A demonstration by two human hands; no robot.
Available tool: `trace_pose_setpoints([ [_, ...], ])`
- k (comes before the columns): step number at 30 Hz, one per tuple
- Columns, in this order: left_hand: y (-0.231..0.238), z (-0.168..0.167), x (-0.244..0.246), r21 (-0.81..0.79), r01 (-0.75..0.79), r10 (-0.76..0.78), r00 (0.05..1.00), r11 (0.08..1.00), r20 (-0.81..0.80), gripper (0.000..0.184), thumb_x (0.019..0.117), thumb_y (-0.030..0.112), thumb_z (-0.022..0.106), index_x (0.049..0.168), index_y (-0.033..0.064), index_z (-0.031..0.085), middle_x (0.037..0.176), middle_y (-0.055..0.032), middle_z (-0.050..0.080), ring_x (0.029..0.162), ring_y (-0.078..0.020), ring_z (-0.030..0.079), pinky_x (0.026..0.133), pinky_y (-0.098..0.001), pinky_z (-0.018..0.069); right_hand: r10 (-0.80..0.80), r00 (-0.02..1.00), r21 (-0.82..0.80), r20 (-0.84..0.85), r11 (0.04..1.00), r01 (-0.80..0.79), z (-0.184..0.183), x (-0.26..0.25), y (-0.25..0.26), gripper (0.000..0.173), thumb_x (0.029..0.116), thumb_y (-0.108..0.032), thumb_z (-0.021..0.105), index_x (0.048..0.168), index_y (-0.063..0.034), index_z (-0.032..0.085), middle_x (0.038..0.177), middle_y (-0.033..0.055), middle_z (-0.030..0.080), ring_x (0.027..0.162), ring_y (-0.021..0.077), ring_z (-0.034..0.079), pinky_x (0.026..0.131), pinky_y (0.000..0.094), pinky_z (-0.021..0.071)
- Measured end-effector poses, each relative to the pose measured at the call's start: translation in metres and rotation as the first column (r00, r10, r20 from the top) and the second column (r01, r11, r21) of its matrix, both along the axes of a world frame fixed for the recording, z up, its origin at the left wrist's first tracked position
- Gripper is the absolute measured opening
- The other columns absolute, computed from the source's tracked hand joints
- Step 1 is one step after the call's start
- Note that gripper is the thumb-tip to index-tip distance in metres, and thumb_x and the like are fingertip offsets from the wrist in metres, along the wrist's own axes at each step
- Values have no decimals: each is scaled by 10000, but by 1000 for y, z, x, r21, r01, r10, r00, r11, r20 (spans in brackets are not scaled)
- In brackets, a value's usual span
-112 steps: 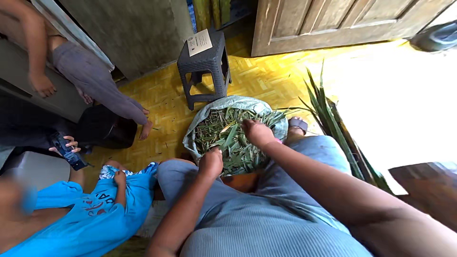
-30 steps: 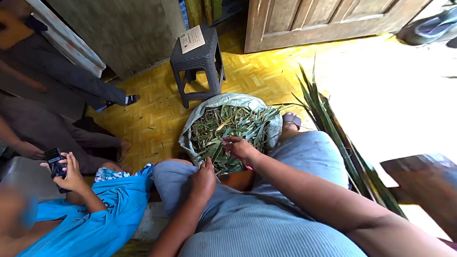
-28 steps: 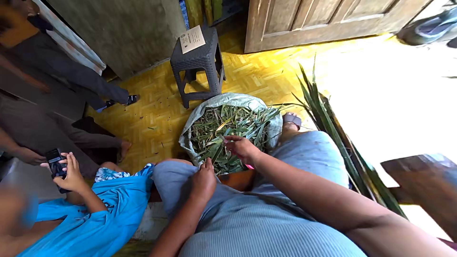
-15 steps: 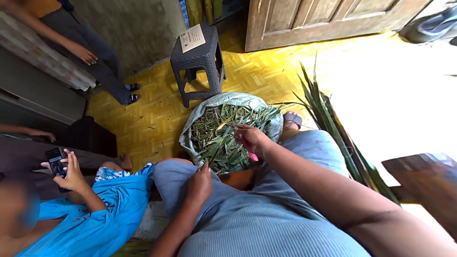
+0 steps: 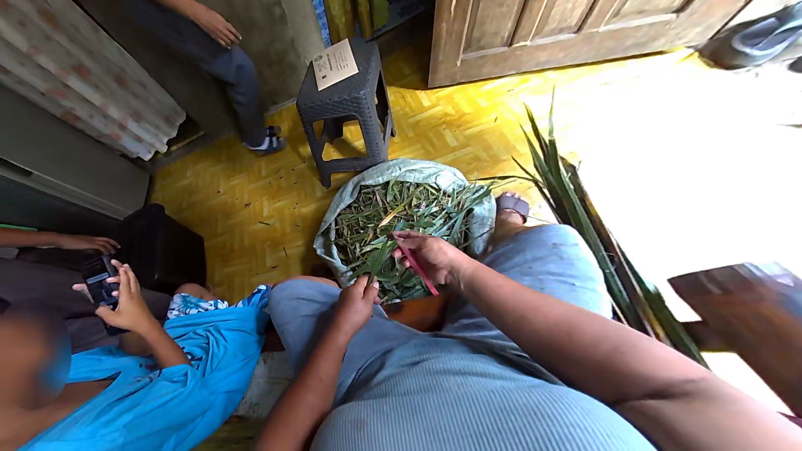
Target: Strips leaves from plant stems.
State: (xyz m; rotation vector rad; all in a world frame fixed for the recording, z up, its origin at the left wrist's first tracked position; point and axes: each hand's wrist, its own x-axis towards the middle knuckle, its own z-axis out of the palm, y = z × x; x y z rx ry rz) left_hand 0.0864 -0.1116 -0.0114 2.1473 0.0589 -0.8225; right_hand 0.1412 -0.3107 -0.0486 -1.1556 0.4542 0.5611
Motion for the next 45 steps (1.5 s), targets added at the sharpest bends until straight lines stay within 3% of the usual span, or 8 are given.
trace_pose_setpoints([
  [6, 6, -2, -2, 80, 33, -28, 998, 996, -58, 395, 1146, 249, 342, 1358, 11, 576, 924, -62, 656, 634, -101, 545, 628, -274, 483, 16, 994, -165, 104, 986, 1, 0, 0, -6, 290, 1095, -216, 507, 1315, -47, 591, 847, 18, 629, 589, 51, 526, 535, 198, 443],
  [10, -3, -7, 13, 242, 78, -86, 996, 967, 23, 421, 1148, 242, 315, 1259, -48, 598, 1000, -165, 674, 860, -238, 649, 844, -412, 527, 468, 850, -522, 244, 802, -291, 11, -21, 9, 373, 1116, -233, 450, 1396, -11, 557, 1119, 158, 669, 919, 205, 629, 858, 384, 511],
  [13, -12, -7, 24, 301, 85, -102, 994, 950, 42, 417, 1139, 208, 333, 1300, -70, 598, 1127, -228, 684, 1062, -310, 672, 998, -467, 505, 705, 662, -714, 252, 598, -365, 14, -35, 20, 443, 1125, -258, 404, 1472, -3, 511, 1377, 238, 606, 1259, 365, 605, 1106, 534, 432],
  [22, -34, 5, 34, 367, 113, -137, 990, 923, 39, 388, 1127, 173, 343, 1288, -77, 594, 1250, -252, 648, 1204, -329, 634, 1058, -474, 477, 762, 630, -875, 146, 397, -278, 14, -37, 27, 476, 1133, -316, 359, 1495, -44, 507, 1396, 240, 593, 1284, 415, 586, 1092, 596, 423],
  [31, -34, 4, 26, 349, 156, -180, 983, 924, 39, 422, 1144, 216, 309, 1331, -52, 577, 1173, -231, 666, 1124, -319, 654, 1023, -469, 495, 722, 689, -954, 58, 244, -176, 3, -18, 13, 451, 1124, -314, 392, 1492, -88, 524, 1397, 220, 598, 1309, 425, 557, 1074, 621, 410],
  [39, -25, 2, 20, 273, 131, -152, 987, 953, 55, 434, 1145, 224, 311, 1338, -57, 580, 1123, -208, 684, 1068, -285, 669, 1001, -434, 509, 451, 888, -934, 90, 348, -83, -8, 25, -31, 461, 1126, -330, 389, 1468, -52, 524, 1395, 293, 567, 1242, 518, 579, 982, 721, 448],
  [42, -26, 1, 22, 280, 111, -135, 988, 953, 69, 438, 1145, 217, 313, 1375, -61, 562, 1177, -232, 678, 1115, -310, 665, 1032, -452, 498, 434, 885, -857, 172, 508, -83, 0, 15, -27, 452, 1122, -322, 422, 1451, -34, 538, 1347, 280, 611, 1230, 489, 598, 1024, 699, 433],
  [45, -30, 3, 22, 350, 117, -162, 982, 929, 101, 461, 1143, 219, 317, 1482, -44, 485, 1353, -250, 626, 1288, -337, 604, 1125, -474, 440, 565, 804, -827, 185, 532, -183, 9, -8, -8, 422, 1115, -281, 450, 1453, -49, 550, 1350, 247, 622, 1228, 447, 612, 1046, 658, 445],
])
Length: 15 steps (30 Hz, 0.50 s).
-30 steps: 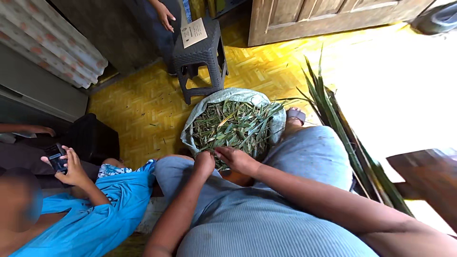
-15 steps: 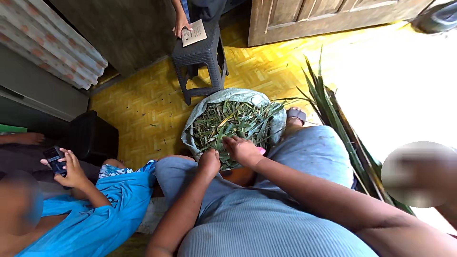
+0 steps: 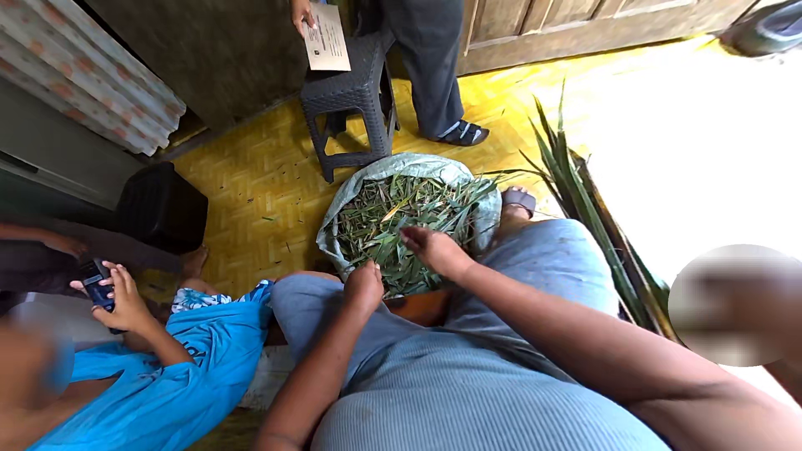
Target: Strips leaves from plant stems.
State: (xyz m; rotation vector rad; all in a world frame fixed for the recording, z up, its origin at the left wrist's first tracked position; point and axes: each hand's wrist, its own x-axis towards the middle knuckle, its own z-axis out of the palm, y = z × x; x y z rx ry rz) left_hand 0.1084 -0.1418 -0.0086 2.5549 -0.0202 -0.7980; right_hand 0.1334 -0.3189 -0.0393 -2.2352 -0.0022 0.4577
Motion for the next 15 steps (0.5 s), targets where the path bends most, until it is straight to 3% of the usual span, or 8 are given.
trace_pose_setpoints([
  [3, -7, 3, -1, 135, 54, -56, 998, 989, 12, 477, 1142, 223, 308, 1544, -14, 407, 1403, -249, 595, 1315, -357, 588, 1114, -506, 451, 139, 990, -53, -35, 989, -141, 11, -14, 17, 422, 1118, -276, 434, 1461, -59, 547, 1394, 224, 598, 1253, 422, 602, 1061, 624, 445],
  [8, -15, 5, -3, 242, 86, -89, 996, 966, 1, 480, 1141, 231, 302, 1573, 33, 371, 1409, -238, 584, 1276, -364, 611, 1061, -516, 492, 192, 980, -194, -50, 961, -198, 10, -11, 23, 441, 1122, -313, 405, 1481, -93, 535, 1394, 215, 601, 1255, 425, 602, 1044, 630, 452],
  [13, -12, 7, -5, 215, 93, -95, 995, 972, 2, 477, 1143, 234, 297, 1563, 28, 389, 1410, -241, 584, 1287, -367, 603, 1069, -519, 486, 158, 987, -315, -12, 937, -154, 0, -1, 17, 448, 1117, -315, 415, 1493, -97, 526, 1408, 225, 592, 1305, 439, 561, 1076, 642, 412],
  [15, -10, 7, -7, 196, 97, -102, 995, 976, 11, 467, 1142, 229, 295, 1541, 22, 423, 1407, -241, 587, 1292, -364, 600, 1074, -516, 482, 80, 997, -323, 13, 944, -71, -6, 8, 7, 437, 1112, -306, 434, 1474, -84, 538, 1402, 247, 586, 1267, 476, 577, 1033, 677, 430],
])
